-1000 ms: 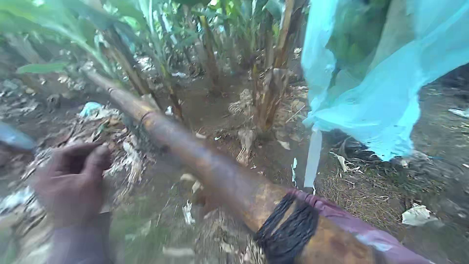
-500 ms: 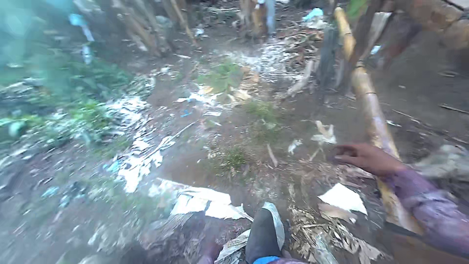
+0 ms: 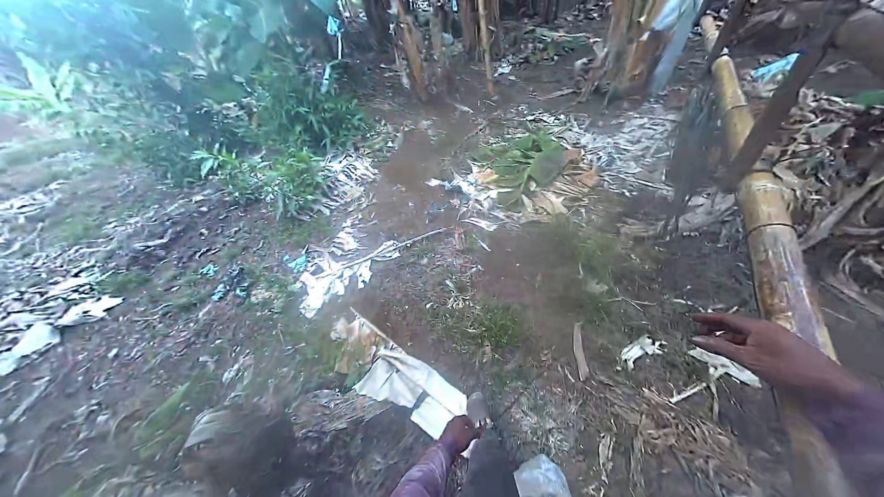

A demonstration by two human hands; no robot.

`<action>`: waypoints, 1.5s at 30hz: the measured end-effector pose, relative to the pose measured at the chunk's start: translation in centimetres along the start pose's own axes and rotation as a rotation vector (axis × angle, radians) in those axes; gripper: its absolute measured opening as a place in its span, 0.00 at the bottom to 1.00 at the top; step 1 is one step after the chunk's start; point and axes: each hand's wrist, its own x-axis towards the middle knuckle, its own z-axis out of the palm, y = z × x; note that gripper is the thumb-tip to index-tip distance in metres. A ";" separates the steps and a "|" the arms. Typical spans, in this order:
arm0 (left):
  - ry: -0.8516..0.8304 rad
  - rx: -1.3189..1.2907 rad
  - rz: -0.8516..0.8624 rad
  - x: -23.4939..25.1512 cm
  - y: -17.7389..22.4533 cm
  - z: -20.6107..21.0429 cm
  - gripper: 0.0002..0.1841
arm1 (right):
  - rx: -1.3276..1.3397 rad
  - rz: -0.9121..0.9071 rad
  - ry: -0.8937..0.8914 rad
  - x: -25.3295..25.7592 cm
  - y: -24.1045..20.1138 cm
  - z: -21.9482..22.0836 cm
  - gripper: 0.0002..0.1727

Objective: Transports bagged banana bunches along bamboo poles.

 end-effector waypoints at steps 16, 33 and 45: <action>0.412 -0.382 -0.223 9.6 -1.7 -32.8 0.25 | -0.148 -0.226 -0.098 34.6 -17.7 3.9 0.23; 0.361 -0.419 -0.479 18.2 5.3 -44.4 0.28 | -0.047 -0.454 -0.270 71.6 -28.3 8.5 0.23; 0.507 -0.600 -0.296 29.1 18.2 -63.9 0.25 | -0.124 -0.511 -0.310 95.9 -41.4 9.1 0.24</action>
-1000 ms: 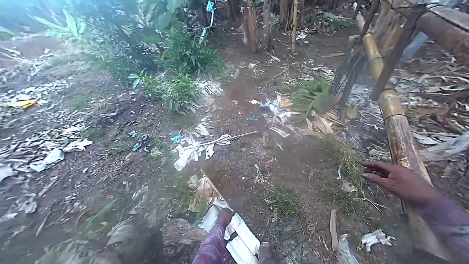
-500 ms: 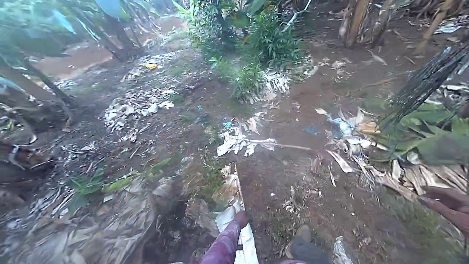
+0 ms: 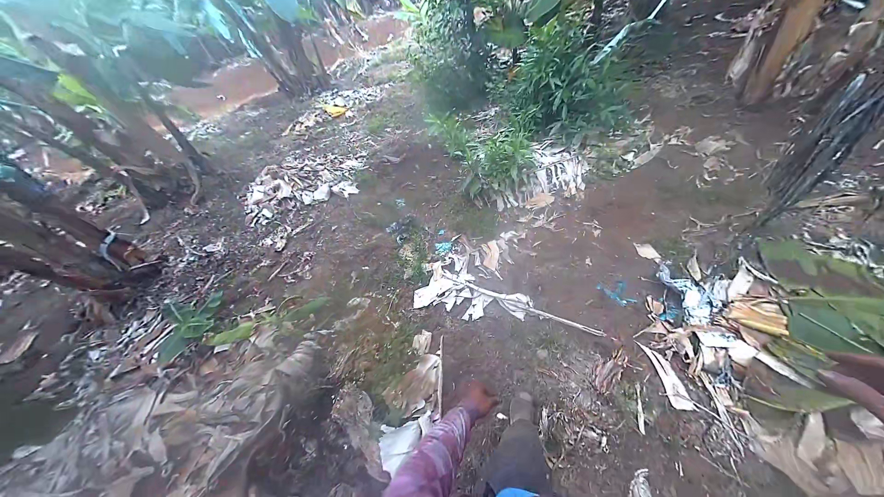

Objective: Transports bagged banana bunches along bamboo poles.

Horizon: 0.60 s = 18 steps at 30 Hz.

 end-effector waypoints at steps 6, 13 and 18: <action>-0.075 0.020 -0.173 9.8 0.9 -2.0 0.27 | -0.059 -0.117 -0.022 15.0 -1.3 0.9 0.22; 0.025 -0.022 -0.185 22.9 11.0 -12.2 0.23 | -0.058 -0.079 -0.100 33.3 -5.6 -0.5 0.25; 0.137 -0.153 -0.116 33.0 22.0 -19.4 0.22 | -0.044 -0.050 -0.126 45.4 -4.9 -1.6 0.27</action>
